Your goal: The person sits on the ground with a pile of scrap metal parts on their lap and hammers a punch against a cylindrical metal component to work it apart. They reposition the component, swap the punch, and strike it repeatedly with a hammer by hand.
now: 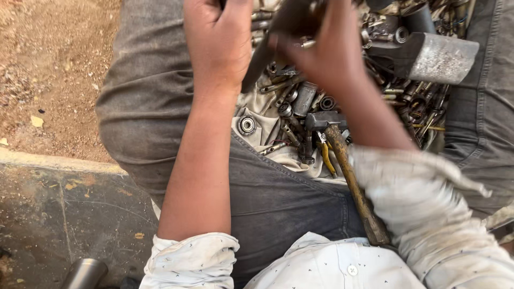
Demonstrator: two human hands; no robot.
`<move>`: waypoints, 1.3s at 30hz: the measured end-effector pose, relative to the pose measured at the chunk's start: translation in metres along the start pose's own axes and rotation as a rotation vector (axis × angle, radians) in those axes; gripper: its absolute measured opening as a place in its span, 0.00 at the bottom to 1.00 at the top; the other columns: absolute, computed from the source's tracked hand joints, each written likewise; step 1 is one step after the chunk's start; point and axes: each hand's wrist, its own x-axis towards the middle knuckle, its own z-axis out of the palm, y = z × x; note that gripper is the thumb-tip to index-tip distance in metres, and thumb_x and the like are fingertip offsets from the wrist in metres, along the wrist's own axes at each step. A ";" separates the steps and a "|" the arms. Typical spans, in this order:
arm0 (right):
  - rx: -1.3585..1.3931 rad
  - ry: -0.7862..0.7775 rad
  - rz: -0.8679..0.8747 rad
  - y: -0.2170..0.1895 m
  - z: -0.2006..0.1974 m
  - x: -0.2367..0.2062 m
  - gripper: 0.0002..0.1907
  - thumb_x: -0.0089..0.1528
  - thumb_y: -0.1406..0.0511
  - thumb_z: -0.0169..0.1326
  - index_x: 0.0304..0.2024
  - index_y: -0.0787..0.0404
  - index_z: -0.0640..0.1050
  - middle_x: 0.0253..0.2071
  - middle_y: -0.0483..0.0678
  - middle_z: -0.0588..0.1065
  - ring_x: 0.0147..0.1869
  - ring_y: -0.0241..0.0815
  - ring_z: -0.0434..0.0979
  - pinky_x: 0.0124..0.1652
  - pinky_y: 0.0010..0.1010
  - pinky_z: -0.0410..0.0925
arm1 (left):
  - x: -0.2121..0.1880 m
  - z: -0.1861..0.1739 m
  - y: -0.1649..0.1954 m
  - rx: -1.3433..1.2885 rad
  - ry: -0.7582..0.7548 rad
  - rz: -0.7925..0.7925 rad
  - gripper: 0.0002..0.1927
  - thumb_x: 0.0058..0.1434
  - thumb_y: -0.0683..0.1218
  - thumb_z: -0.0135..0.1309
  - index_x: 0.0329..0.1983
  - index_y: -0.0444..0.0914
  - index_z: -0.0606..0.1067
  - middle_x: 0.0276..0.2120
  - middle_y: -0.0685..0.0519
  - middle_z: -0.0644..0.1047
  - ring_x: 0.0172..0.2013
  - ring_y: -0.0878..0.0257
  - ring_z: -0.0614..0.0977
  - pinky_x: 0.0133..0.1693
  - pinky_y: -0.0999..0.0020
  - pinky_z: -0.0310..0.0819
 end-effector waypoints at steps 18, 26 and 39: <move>0.391 0.041 -0.343 0.035 -0.005 -0.153 0.34 0.67 0.74 0.64 0.67 0.55 0.60 0.64 0.52 0.74 0.63 0.51 0.79 0.61 0.37 0.75 | -0.056 0.025 0.029 0.505 -0.547 -0.271 0.28 0.71 0.61 0.50 0.64 0.38 0.73 0.57 0.45 0.81 0.58 0.59 0.82 0.59 0.64 0.74; 0.282 -0.067 -0.087 0.040 -0.028 -0.131 0.24 0.61 0.70 0.70 0.51 0.61 0.68 0.50 0.51 0.78 0.56 0.43 0.82 0.57 0.36 0.77 | -0.065 0.034 0.061 0.489 -0.927 -0.312 0.29 0.65 0.57 0.57 0.62 0.36 0.73 0.51 0.49 0.80 0.50 0.63 0.79 0.51 0.67 0.75; -0.126 -0.160 0.186 0.088 -0.092 -0.118 0.11 0.69 0.64 0.62 0.49 0.64 0.78 0.44 0.53 0.80 0.45 0.46 0.82 0.47 0.38 0.74 | -0.057 0.021 0.023 0.222 -0.694 -0.385 0.17 0.67 0.54 0.48 0.30 0.38 0.76 0.27 0.54 0.75 0.28 0.65 0.74 0.36 0.68 0.69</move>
